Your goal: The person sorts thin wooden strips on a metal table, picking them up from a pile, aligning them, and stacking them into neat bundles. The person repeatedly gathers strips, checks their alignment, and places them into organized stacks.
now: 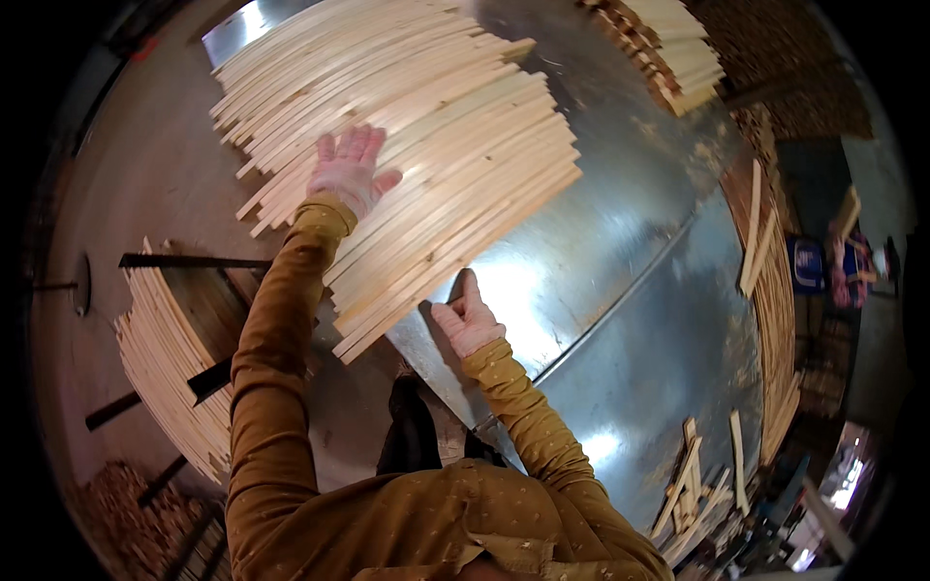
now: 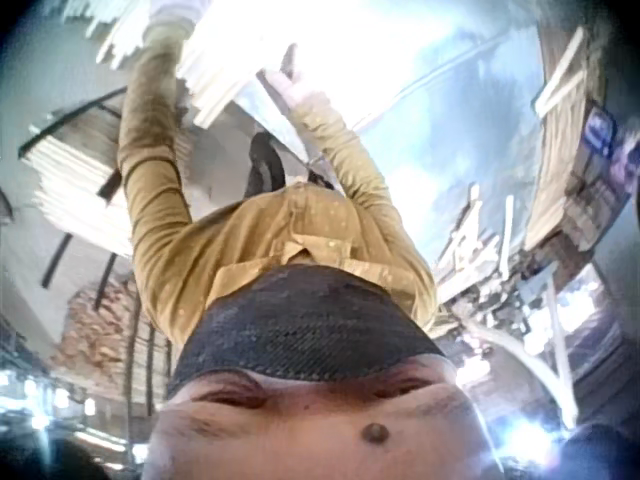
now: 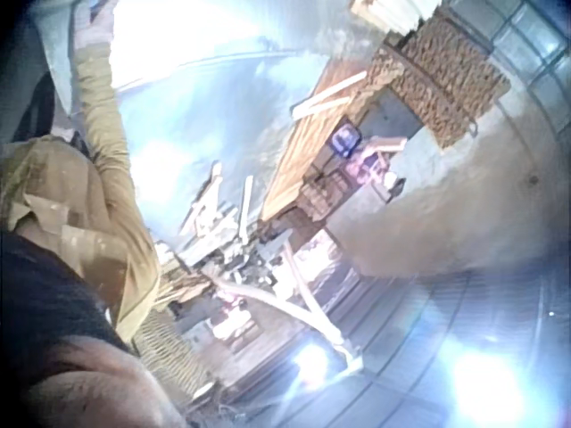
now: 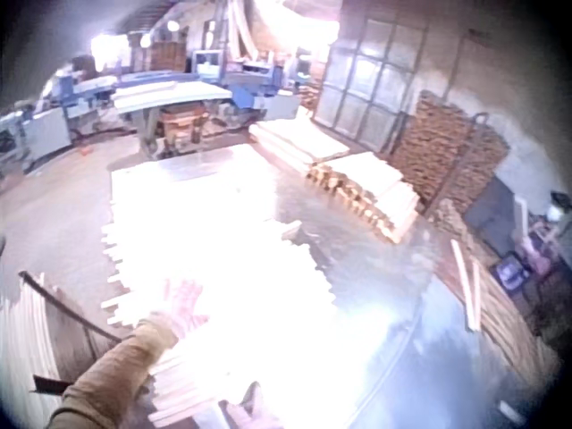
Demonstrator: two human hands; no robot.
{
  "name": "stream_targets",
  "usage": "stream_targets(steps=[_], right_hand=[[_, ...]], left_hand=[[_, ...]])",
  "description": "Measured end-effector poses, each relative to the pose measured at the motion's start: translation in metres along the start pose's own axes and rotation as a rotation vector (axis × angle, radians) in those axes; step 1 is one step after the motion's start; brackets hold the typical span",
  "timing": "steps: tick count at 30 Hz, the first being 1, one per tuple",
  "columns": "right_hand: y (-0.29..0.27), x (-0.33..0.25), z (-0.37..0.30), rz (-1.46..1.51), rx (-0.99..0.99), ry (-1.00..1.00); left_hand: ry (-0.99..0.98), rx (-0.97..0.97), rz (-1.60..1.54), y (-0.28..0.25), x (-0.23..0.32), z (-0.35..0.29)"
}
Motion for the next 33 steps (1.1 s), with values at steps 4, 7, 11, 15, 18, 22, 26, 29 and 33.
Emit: stream_targets(steps=[4, 7, 11, 15, 18, 22, 26, 29, 33], right_hand=[[-0.034, 0.024, -0.056, -0.04, -0.013, -0.039], [-0.079, 0.087, -0.109, -0.209, -0.123, -0.036], [-0.226, 0.14, -0.205, -0.433, 0.178, -0.049], [-0.44, 0.343, -0.401, -0.504, 0.692, 0.614], [-0.562, 0.463, -0.554, -0.767, 0.986, 0.806], [-0.578, 0.656, -0.673, -0.591, 0.806, 1.014], [-0.556, 0.594, -0.604, -0.288, 0.558, 0.57], [-0.486, 0.534, -0.565, -0.017, 0.348, 0.046], [-0.597, 0.524, -0.564, -0.253, 0.558, 0.161]], left_hand=[[-0.014, -0.104, 0.097, -0.027, 0.025, 0.008], [-0.041, 0.006, 0.057, -0.044, 0.07, 0.023], [-0.028, 1.075, -0.006, 0.005, 0.015, -0.046], [-0.012, 0.611, -1.102, 0.006, 0.198, -0.141], [0.037, 0.054, -1.391, 0.06, 0.385, -0.284], [0.477, -0.618, -1.2, 0.022, 0.658, -0.519], [0.132, -1.145, -1.56, -0.008, 0.795, -0.658], [-0.005, -1.369, -1.59, -0.02, 0.864, -0.68], [-0.432, -1.518, -1.973, 0.004, 0.866, -0.662]])
Point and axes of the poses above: each hand's wrist, its own z-axis towards the middle knuckle, its own y-axis out of the palm, x = y × z, the point moved 10 cm from there along z, towards the middle knuckle, and after that the axes turned 11 degrees about x, right-handed, at the moved point
